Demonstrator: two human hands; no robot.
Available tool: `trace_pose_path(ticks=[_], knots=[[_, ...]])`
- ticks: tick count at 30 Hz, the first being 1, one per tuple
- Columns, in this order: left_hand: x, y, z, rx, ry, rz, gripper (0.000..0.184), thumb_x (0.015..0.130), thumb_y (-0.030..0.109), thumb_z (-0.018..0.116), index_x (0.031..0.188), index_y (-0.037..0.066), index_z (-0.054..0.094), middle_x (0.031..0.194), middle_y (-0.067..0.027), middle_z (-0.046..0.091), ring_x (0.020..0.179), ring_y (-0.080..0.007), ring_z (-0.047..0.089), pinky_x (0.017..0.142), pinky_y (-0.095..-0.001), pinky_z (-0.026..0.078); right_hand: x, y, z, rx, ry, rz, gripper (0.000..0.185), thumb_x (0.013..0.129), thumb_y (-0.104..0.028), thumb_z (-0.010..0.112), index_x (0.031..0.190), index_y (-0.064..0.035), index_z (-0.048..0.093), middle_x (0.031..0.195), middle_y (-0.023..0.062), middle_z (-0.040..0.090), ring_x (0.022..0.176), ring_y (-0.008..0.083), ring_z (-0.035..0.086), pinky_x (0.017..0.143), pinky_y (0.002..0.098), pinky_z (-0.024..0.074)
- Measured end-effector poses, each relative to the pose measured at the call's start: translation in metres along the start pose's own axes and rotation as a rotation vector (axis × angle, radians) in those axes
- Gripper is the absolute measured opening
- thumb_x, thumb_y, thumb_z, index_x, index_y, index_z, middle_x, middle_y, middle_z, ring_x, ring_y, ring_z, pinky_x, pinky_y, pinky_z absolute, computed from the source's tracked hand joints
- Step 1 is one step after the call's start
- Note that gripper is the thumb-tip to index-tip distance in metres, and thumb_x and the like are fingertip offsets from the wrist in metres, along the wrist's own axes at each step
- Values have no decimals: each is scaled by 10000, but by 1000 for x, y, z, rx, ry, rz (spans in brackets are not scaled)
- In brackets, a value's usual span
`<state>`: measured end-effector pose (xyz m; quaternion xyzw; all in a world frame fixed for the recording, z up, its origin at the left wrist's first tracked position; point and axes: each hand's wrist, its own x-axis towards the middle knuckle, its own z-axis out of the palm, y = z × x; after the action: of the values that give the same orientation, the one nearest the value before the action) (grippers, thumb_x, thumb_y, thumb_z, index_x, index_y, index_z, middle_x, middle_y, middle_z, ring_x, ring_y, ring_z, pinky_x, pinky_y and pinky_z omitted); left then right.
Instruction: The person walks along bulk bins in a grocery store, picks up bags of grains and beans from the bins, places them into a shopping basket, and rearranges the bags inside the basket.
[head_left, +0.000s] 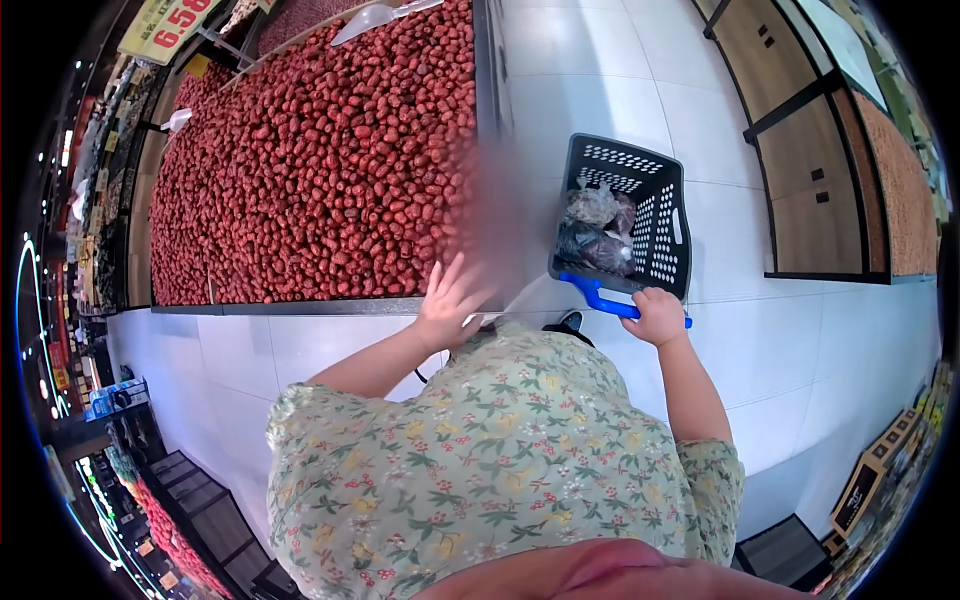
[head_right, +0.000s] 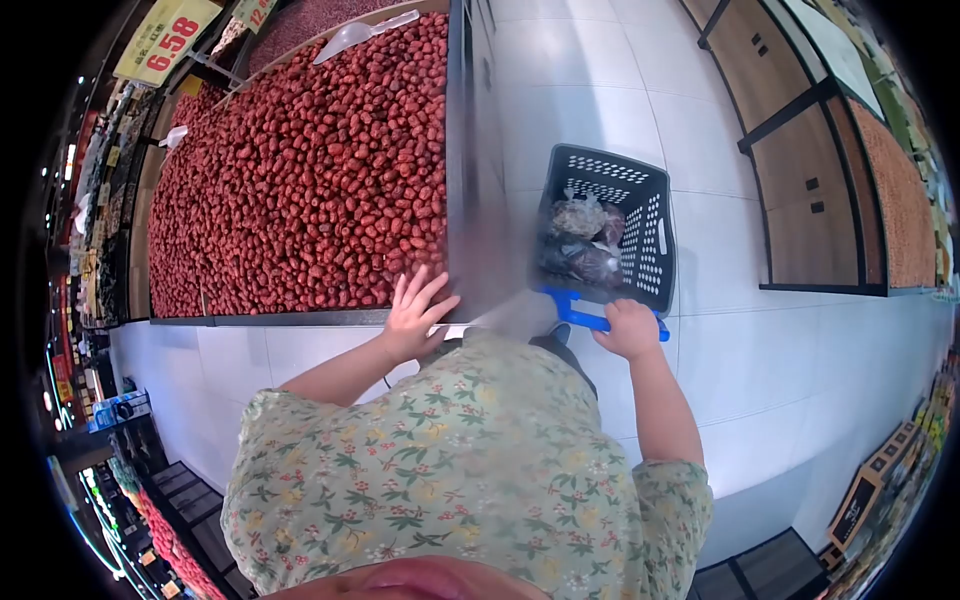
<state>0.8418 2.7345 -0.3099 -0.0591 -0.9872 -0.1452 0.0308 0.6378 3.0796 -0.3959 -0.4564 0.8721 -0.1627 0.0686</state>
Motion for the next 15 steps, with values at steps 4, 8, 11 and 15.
trace_pose_path(ticks=[4,8,11,15], knots=[[64,35,16,-30,103,-264,543,680,250,701,1197,161,559,1461,-146,308,1385,-419,169,1050,-632,166,19,24,-15,8,-41,-46,284,613,-320,722,722,-99,582,720,68,553,725,259,592,604,399,486],[100,53,15,22,53,-297,471,700,279,683,1145,158,587,1467,-142,300,1388,-413,165,1058,-635,157,41,43,-31,12,-46,-98,275,625,-313,717,734,-96,588,725,70,561,728,261,596,613,392,491],[116,65,14,107,-77,-447,445,704,255,670,1133,163,598,1465,-140,303,1392,-398,165,1061,-639,155,55,58,-44,30,-62,-127,276,624,-312,719,741,-95,595,738,75,574,741,259,603,626,385,499],[112,64,14,126,-53,-461,424,711,211,654,1129,166,601,1454,-135,320,1393,-379,175,1050,-650,179,74,70,-47,24,-68,-156,287,619,-316,724,747,-90,602,759,84,592,761,260,614,644,382,510]])
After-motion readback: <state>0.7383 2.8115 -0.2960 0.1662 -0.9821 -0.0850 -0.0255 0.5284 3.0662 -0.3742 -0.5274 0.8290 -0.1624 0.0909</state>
